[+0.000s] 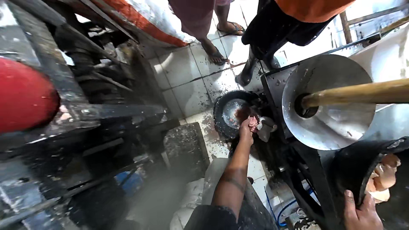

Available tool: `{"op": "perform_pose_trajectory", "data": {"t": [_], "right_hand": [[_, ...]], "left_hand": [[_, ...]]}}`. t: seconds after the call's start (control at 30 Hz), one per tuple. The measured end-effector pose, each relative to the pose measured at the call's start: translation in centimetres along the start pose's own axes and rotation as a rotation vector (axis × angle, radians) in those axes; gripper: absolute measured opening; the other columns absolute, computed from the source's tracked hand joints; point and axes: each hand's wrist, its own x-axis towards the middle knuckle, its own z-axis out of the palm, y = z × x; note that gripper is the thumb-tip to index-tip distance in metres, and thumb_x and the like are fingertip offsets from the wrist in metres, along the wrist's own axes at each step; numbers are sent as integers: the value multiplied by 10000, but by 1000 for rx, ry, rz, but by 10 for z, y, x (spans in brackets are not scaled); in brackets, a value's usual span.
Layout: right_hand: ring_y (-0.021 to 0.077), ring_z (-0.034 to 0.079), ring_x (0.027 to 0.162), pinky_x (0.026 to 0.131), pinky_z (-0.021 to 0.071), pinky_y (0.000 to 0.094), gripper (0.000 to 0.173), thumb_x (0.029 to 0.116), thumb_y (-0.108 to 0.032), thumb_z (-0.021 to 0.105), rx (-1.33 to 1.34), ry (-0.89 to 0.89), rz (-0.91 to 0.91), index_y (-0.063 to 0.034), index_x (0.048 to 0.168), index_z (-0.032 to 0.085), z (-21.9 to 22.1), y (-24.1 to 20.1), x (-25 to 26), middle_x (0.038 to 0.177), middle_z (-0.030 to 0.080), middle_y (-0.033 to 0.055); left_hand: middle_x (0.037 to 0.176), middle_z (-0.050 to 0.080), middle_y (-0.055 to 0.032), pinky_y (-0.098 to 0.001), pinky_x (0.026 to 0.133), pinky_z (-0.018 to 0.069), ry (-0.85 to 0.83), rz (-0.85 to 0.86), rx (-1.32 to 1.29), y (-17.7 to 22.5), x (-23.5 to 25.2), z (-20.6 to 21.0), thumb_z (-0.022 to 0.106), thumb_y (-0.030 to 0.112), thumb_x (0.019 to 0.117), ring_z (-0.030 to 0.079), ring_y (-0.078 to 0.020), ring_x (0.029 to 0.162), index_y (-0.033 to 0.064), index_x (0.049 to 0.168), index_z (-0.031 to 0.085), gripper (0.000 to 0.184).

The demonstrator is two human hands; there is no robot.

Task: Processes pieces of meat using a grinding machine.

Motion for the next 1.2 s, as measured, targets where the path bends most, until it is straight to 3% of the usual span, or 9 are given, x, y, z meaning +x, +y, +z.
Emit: {"op": "perform_pose_trajectory", "data": {"t": [0.13, 0.23, 0.33, 0.5, 0.67, 0.73, 0.83, 0.97, 1.2], "right_hand": [[489, 675, 1107, 951, 504, 624, 658, 1049, -407, 478, -2, -8, 3, 134, 1423, 485, 2, 3, 1, 1240, 646, 361], [496, 667, 1123, 964, 501, 616, 669, 1042, -402, 490, -16, -7, 11, 141, 1433, 469, 2, -1, 1, 1257, 637, 365], [513, 661, 1120, 954, 496, 637, 681, 1043, -412, 484, -25, -30, 18, 139, 1442, 455, 1, 0, 0, 1262, 630, 372], [502, 673, 1093, 924, 506, 645, 648, 1045, -400, 482, -21, -27, 25, 125, 1425, 481, 0, 1, 2, 1228, 645, 365], [517, 701, 978, 823, 527, 672, 651, 1039, -421, 484, -56, 35, -18, 123, 1395, 523, 4, 0, 1, 1150, 680, 356], [511, 712, 930, 774, 534, 680, 651, 1020, -420, 489, -58, 64, -14, 119, 1380, 546, 5, 0, 2, 1105, 698, 343], [462, 728, 875, 714, 558, 644, 628, 994, -425, 493, -59, 100, -14, 111, 1303, 600, 5, -1, 5, 1034, 721, 294], [451, 726, 996, 822, 564, 617, 552, 991, -351, 533, -7, 22, 40, 116, 1269, 632, -16, -15, 11, 1124, 719, 286], [290, 755, 874, 697, 617, 504, 461, 977, -394, 512, -72, 183, -63, -41, 1183, 724, 11, 18, 10, 1016, 762, 121]], "left_hand": [[998, 604, -77, -386, 754, 510, 79, -123, 30, -3, 17, -9, 320, 557, 1085, 585, -199, 850, 109, 1224, 567, 530], [1526, 451, -178, -601, 1054, 404, 97, -211, 87, -3, 27, -4, 335, 601, 1069, 451, -351, 1363, 137, 1526, 438, 659], [1607, 384, -149, -658, 1115, 332, 104, -218, 87, -1, 38, 7, 403, 587, 1057, 352, -362, 1476, 149, 1513, 464, 635], [1458, 540, -154, -503, 1004, 473, 76, -94, -6, -6, 51, 29, 398, 541, 1073, 552, -283, 1256, 91, 1491, 472, 619], [730, 556, 19, -225, 532, 476, 56, 134, -174, -27, 50, 38, 377, 433, 1100, 522, -62, 570, 116, 1008, 596, 395], [856, 584, -8, -223, 660, 514, 82, 240, -146, -33, 47, 48, 443, 290, 1100, 562, -61, 702, 80, 1104, 582, 252], [1372, 584, -239, -390, 1068, 463, 124, 332, 129, -32, 44, 54, 432, 237, 1114, 589, -245, 1212, -60, 1430, 502, 440], [1469, 526, -256, -427, 1163, 387, 193, 376, 358, -33, 44, 59, 401, 240, 1121, 523, -306, 1357, -63, 1445, 502, 455], [1528, 444, -295, -432, 1180, 368, 95, 541, 516, -42, 43, 47, 352, 289, 1123, 469, -337, 1410, -93, 1499, 406, 539]]}}
